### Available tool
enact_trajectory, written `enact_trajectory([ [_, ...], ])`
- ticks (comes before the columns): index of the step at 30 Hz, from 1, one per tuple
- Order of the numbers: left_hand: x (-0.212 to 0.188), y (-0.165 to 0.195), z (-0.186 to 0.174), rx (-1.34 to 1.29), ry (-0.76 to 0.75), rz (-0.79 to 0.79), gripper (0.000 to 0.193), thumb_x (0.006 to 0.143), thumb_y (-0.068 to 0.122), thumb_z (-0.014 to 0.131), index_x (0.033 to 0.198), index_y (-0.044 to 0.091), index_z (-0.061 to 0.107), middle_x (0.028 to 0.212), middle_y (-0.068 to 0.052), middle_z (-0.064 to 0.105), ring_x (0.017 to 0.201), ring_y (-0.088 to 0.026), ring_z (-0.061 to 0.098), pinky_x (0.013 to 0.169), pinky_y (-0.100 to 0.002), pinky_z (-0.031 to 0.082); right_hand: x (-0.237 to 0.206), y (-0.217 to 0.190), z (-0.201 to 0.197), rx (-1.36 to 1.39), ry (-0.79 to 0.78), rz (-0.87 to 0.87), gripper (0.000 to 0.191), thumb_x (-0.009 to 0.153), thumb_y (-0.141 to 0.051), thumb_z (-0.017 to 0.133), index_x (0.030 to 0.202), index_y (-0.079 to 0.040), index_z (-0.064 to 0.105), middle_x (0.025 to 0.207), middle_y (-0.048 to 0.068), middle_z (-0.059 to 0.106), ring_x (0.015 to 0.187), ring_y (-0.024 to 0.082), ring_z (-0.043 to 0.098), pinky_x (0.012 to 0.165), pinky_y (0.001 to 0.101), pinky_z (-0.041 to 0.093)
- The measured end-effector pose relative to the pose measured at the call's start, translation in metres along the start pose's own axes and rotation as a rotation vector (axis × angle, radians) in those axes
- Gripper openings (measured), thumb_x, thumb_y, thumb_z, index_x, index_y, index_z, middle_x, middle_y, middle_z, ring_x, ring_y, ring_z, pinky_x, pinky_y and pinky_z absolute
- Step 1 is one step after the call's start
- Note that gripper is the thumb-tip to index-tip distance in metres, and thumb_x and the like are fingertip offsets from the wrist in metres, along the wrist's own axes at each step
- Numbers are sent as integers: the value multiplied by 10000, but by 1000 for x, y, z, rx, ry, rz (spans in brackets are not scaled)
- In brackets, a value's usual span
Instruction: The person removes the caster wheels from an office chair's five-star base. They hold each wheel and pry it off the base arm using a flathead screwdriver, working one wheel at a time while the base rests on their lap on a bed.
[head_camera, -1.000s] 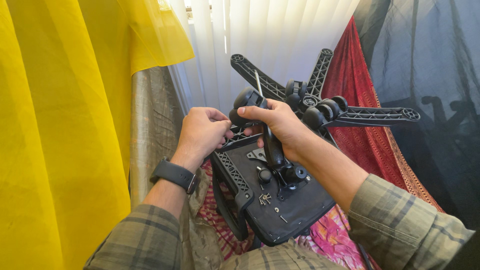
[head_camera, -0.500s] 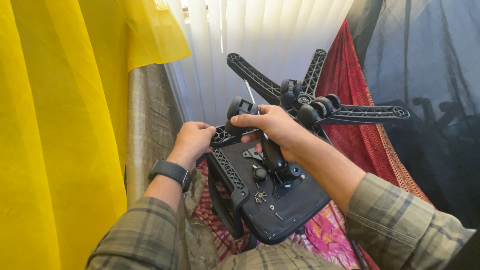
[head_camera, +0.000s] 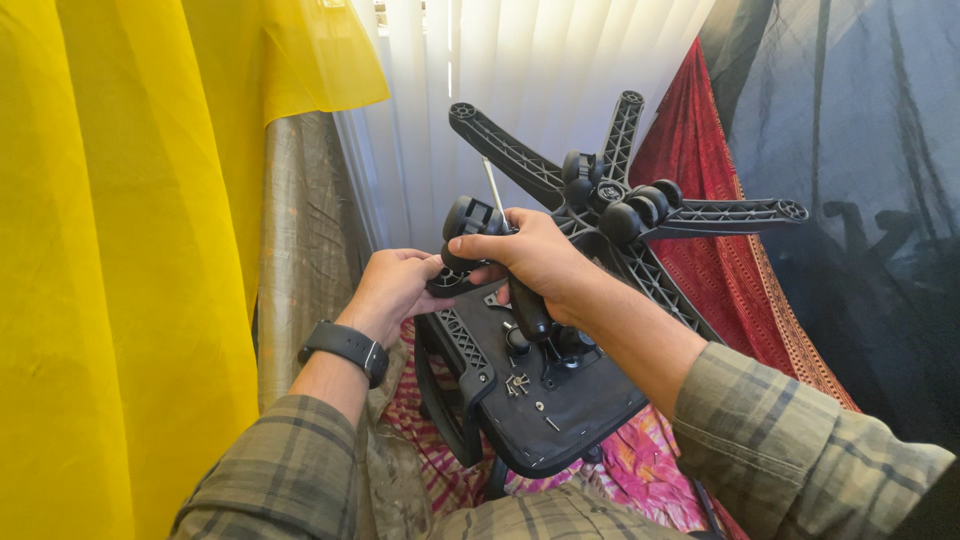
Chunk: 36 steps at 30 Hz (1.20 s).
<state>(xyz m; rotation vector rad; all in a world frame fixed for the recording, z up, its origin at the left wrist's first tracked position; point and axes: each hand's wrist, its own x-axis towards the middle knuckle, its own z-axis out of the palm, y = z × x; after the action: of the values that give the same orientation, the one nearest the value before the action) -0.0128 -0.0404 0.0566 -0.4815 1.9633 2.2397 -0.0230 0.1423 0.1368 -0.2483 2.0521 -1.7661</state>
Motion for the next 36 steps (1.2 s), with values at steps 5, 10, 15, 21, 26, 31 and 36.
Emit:
enact_trajectory([
  [5, -8, -1, 1, -10, -17, 0, 256, 980, 81, 538, 1141, -84, 650, 1104, -178, 703, 986, -256, 737, 855, -371, 622, -1, 7, 7, -40, -31, -16, 395, 775, -234, 829, 1053, -9, 660, 918, 111, 761, 702, 131, 710, 412, 251, 470],
  [10, -10, -3, 1, -30, -44, 5, 283, 999, 81, 489, 1149, -88, 658, 1123, -179, 700, 1007, -257, 723, 899, -378, 637, -1, 8, 10, -31, -33, 2, 410, 773, -236, 828, 1063, -3, 656, 923, 116, 767, 710, 148, 734, 410, 256, 472],
  [15, -12, -5, 2, -72, -39, 11, 293, 987, 59, 466, 1171, -72, 652, 1148, -171, 700, 1035, -262, 733, 917, -386, 602, -1, 7, 11, -41, -9, -9, 408, 780, -233, 822, 1072, -5, 652, 928, 106, 760, 731, 144, 744, 414, 250, 474],
  [21, -18, 0, 0, -55, -77, -2, 331, 998, 98, 476, 1217, -80, 650, 1187, -187, 707, 1056, -277, 736, 946, -390, 622, 3, 4, 13, -57, -5, -21, 418, 770, -233, 829, 1071, -7, 646, 927, 114, 754, 735, 149, 742, 409, 253, 476],
  [26, -21, 5, 0, -31, -90, -14, 352, 998, 91, 448, 1255, -66, 631, 1226, -189, 698, 1084, -274, 729, 949, -388, 603, 7, 1, 14, -78, -16, -9, 417, 779, -242, 822, 1074, -8, 643, 930, 118, 759, 741, 142, 744, 409, 245, 480],
  [31, -19, 5, -1, 15, -72, -26, 368, 998, 69, 407, 1255, -73, 629, 1238, -191, 687, 1092, -281, 723, 940, -388, 572, 11, 1, 15, -85, -29, -8, 426, 770, -236, 830, 1065, 3, 637, 913, 130, 767, 706, 150, 746, 391, 248, 469],
  [36, -13, 7, -1, 32, -72, -28, 355, 995, 62, 409, 1212, -94, 643, 1223, -197, 691, 1069, -283, 728, 930, -393, 579, 17, 2, 13, -72, -45, -6, 440, 769, -238, 836, 1071, 6, 629, 920, 132, 773, 705, 156, 753, 390, 241, 467],
])
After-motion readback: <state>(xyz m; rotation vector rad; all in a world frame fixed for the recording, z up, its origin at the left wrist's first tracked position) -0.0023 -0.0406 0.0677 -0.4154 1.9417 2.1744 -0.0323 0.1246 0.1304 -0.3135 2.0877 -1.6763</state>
